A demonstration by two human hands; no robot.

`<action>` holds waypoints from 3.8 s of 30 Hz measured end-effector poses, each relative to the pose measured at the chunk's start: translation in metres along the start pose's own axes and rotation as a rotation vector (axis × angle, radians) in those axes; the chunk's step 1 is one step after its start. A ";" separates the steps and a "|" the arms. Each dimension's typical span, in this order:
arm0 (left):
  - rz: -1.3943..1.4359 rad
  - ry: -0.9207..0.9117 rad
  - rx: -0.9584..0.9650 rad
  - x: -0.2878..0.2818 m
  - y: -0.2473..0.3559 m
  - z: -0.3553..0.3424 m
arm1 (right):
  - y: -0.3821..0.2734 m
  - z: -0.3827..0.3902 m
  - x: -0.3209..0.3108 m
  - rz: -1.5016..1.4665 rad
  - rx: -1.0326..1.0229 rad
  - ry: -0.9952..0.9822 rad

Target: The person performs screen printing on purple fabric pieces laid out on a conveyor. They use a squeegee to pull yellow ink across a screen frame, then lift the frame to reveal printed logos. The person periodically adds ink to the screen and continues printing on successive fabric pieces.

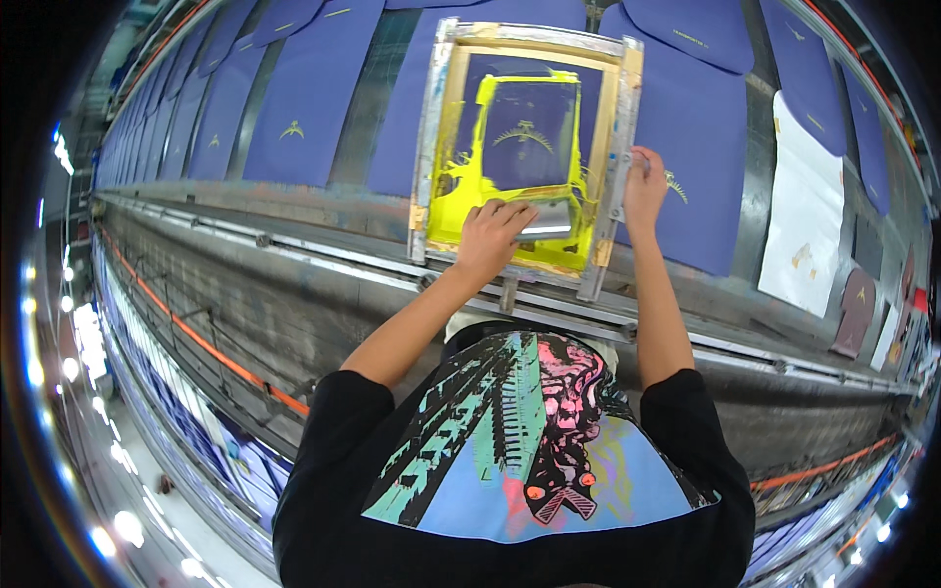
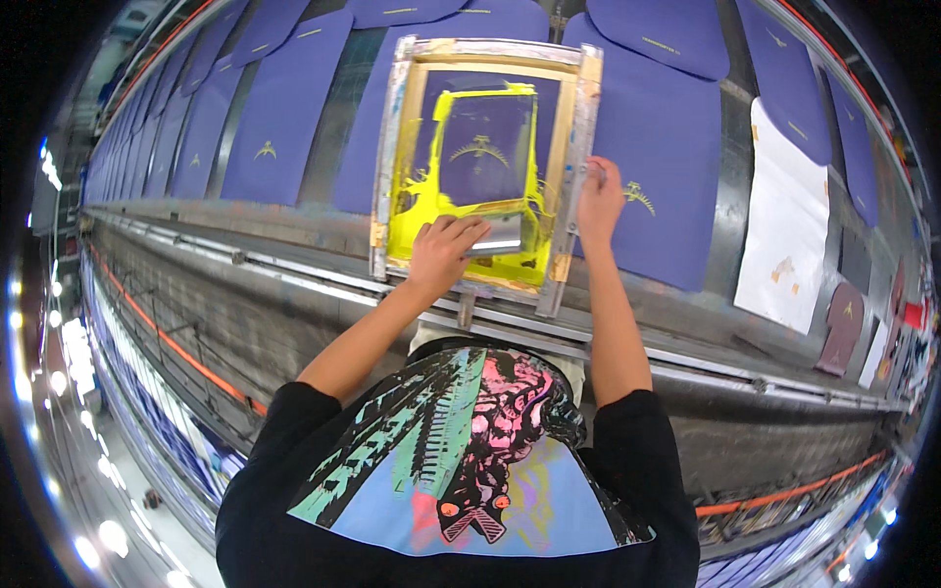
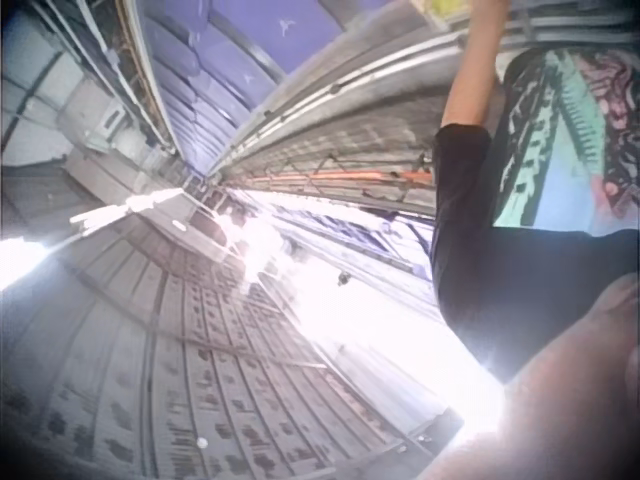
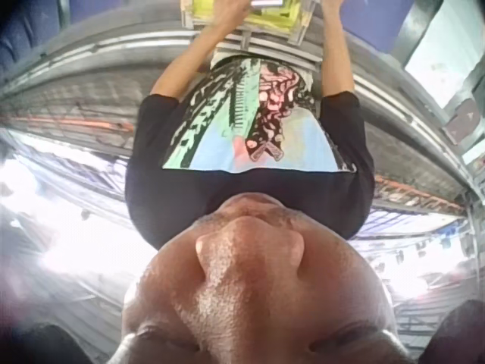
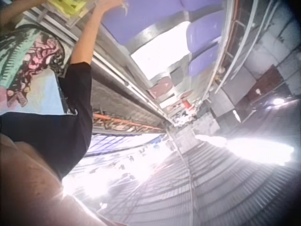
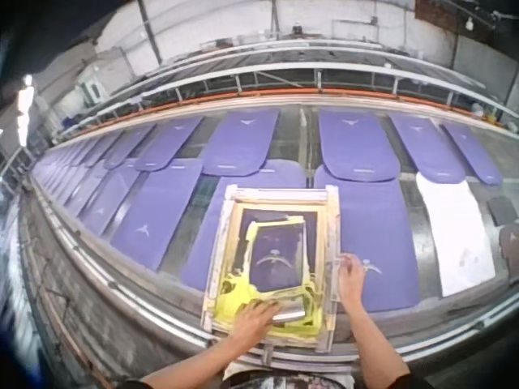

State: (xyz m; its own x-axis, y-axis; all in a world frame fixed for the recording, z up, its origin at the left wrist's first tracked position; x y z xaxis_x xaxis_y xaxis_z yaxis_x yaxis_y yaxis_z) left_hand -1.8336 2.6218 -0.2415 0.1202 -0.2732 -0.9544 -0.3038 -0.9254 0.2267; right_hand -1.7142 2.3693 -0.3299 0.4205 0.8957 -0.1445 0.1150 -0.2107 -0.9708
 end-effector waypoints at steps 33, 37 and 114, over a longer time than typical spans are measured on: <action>-0.030 -0.227 -0.174 -0.015 -0.200 -0.212 | -0.006 0.039 0.110 0.230 0.109 -0.031; -0.186 0.001 -0.041 0.005 -0.173 -0.123 | -0.004 0.042 0.111 0.194 0.147 -0.036; -0.028 -0.293 0.174 -0.229 -0.566 0.126 | -0.194 0.190 0.550 0.114 0.045 -0.039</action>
State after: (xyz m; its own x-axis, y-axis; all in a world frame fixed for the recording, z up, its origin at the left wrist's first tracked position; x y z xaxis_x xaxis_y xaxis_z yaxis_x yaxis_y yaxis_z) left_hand -1.8082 3.2409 -0.1752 -0.1383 -0.1376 -0.9808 -0.4640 -0.8659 0.1870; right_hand -1.6764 2.9774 -0.2575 0.3935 0.8816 -0.2606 0.0279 -0.2947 -0.9552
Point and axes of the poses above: each hand's wrist, its own z-axis away from the middle knuckle, its own x-axis out of the palm, y = z × x, the point moved 8 cm from there along -z, towards the middle knuckle, and after that the axes turned 8 degrees about -x, right-handed, at the moved point
